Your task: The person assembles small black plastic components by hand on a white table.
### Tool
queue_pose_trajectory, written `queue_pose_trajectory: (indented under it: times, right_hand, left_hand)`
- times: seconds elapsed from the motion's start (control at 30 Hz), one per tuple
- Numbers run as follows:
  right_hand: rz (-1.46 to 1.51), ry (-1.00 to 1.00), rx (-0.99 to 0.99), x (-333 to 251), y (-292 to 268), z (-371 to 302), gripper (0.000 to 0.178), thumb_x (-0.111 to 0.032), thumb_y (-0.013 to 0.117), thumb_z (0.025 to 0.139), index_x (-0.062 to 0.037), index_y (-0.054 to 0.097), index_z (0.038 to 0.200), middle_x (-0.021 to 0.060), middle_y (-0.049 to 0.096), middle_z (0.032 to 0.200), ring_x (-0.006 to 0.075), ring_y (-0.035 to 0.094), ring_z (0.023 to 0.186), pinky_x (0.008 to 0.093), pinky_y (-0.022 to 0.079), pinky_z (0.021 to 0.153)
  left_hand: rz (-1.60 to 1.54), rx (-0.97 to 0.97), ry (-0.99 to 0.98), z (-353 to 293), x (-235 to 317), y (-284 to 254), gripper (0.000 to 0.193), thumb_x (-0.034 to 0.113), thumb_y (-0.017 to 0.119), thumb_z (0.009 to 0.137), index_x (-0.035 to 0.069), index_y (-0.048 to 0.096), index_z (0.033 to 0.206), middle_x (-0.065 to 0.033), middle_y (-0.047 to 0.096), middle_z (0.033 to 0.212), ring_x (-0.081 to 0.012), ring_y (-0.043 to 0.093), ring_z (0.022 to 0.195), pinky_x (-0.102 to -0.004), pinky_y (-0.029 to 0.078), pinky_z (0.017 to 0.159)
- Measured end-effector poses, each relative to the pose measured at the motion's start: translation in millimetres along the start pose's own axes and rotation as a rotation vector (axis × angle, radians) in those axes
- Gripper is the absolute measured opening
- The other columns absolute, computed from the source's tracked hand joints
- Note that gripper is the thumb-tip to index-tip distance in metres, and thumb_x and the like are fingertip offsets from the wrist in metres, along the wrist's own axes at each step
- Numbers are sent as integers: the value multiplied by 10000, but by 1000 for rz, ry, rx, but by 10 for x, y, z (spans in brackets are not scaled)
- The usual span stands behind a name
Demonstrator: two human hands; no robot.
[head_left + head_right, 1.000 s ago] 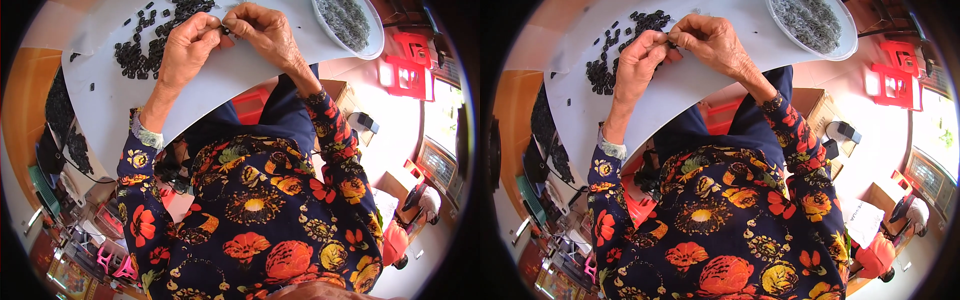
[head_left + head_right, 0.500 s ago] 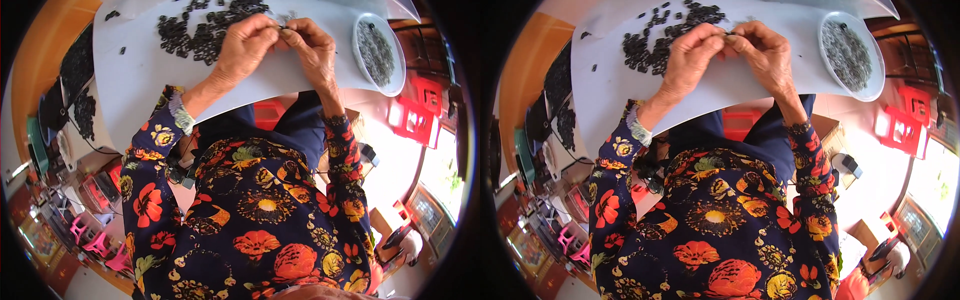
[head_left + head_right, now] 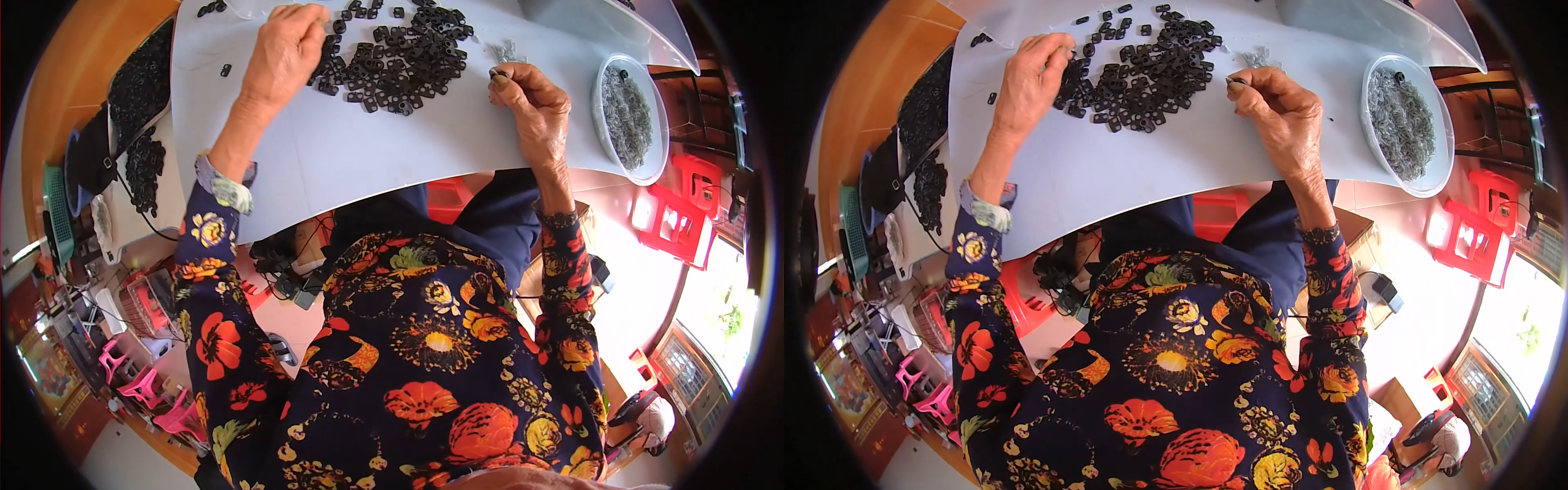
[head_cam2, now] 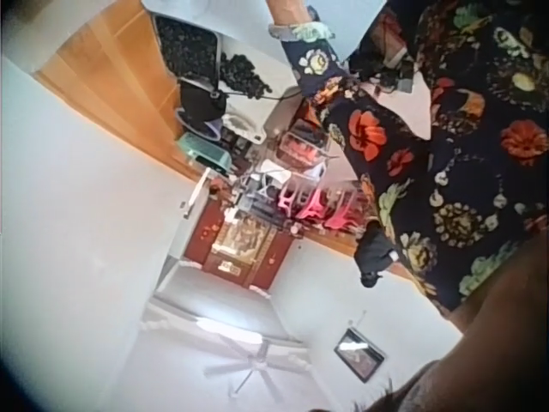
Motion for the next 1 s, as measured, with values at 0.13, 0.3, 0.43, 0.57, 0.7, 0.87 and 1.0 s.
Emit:
queue_pose_trajectory:
  times: [0.13,0.3,0.43,0.57,0.7,0.87,1.0]
  right_hand:
    - [0,-5,-5,15,-26,-9,123,-56,639,866,37,646,947,19,620,801,61,550,723,199,469,681]
    - [7,38,11,-31,0,-35,130,-75,652,865,35,647,935,1,609,787,49,530,720,188,450,667]
    - [-30,25,-5,-32,18,-17,146,-105,667,861,28,653,921,-20,604,762,40,504,692,180,433,644]
    - [-26,5,0,-44,23,-15,149,-118,675,859,19,659,914,-31,601,750,32,488,677,177,424,632]
    - [-17,5,-13,-44,9,-16,145,-119,672,864,16,662,916,-26,603,749,25,488,680,174,422,633]
    - [21,15,-27,-57,34,-27,145,-116,668,868,18,660,920,-23,601,746,26,494,686,181,426,631]
    - [-29,-7,-23,-38,26,-21,145,-115,666,867,19,659,923,-17,607,749,31,510,695,188,435,630]
  left_hand:
    - [100,-156,54,168,-173,89,118,117,569,856,7,595,890,-98,551,771,-272,502,823,-379,423,765]
    - [234,-297,26,284,-120,201,146,124,606,810,7,524,777,-93,464,731,-271,446,816,-381,405,743]
    - [76,-318,34,295,-202,211,170,116,602,814,2,488,760,-91,476,744,-263,455,799,-375,401,737]
    - [60,-235,86,250,-163,177,137,96,605,807,6,504,783,-80,497,769,-249,467,802,-366,403,741]
    - [107,-352,4,239,-105,161,131,89,627,793,11,548,862,-73,517,802,-238,481,833,-354,416,773]
    - [86,-367,1,248,-64,162,177,95,644,789,7,572,925,-80,519,820,-237,487,848,-353,432,792]
    - [74,-342,42,272,-76,225,164,65,621,789,7,574,935,-77,516,806,-228,488,841,-338,440,772]
Point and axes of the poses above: each hand's wrist, its own z-axis towards the middle knuckle, its own y-axis out of the palm, x = y × z, the point moved 1 cm from there along z, towards the middle knuckle
